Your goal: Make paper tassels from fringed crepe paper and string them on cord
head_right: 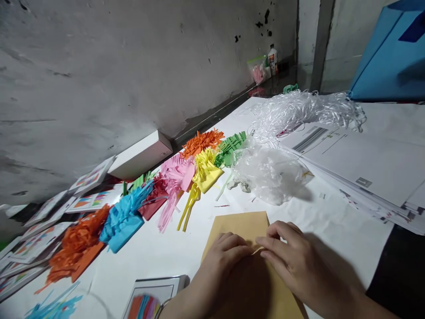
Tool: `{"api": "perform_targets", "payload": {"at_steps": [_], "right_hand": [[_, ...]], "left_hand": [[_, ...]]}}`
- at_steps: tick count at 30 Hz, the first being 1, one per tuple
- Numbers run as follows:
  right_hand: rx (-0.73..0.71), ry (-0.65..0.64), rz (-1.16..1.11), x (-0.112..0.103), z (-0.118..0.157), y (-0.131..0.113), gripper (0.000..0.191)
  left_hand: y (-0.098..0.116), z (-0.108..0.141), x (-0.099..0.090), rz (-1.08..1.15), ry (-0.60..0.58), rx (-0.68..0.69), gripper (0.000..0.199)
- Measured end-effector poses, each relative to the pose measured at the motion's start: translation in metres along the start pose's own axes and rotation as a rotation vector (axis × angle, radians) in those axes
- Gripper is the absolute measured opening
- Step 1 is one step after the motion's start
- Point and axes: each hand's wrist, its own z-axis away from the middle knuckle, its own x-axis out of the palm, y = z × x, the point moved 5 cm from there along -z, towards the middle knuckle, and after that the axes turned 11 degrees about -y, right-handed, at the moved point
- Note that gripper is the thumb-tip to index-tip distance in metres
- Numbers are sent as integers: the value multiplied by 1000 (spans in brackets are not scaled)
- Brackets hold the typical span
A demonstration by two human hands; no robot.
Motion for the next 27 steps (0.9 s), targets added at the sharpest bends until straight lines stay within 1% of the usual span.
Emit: {"api": "perform_targets", "payload": {"at_steps": [2,4,7,10,12,15,17,19,21,24,25,27], "right_hand": [[-129,23,110,-3,-3,-8,26],[-236,53,170,-6,-5,-16,27],[-356,102,245,-10,-3,-24,27],[-477,118,330,-9,5,-28,35],[-516,107,392,-5,11,-27,38],[-533,78,454,2,18,-21,39],[-533,61,446,6,19,-19,41],[-497,48,401,8,20,-18,43],[-397,76,301,6,21,-18,40],[-253,172,143,0,29,-17,30],[-205,198,88,-3,32,-14,26],[-102,243,-24,-8,37,-4,17]], "left_hand": [[1,-1,-2,9,-19,3,27],[1,-3,-2,22,-35,-7,23],[-2,-5,0,73,-63,-27,18],[-4,-7,0,162,-53,-46,13],[-4,-8,-2,225,-43,-59,12],[-4,-9,-5,319,-54,-50,18],[-4,-10,-8,366,-60,-35,21],[-6,-10,-8,390,-48,-25,23],[-7,-11,-3,365,-19,-32,22],[-3,-8,7,223,39,-66,20],[-1,-4,9,172,54,-57,24],[2,9,3,101,85,2,48]]}}
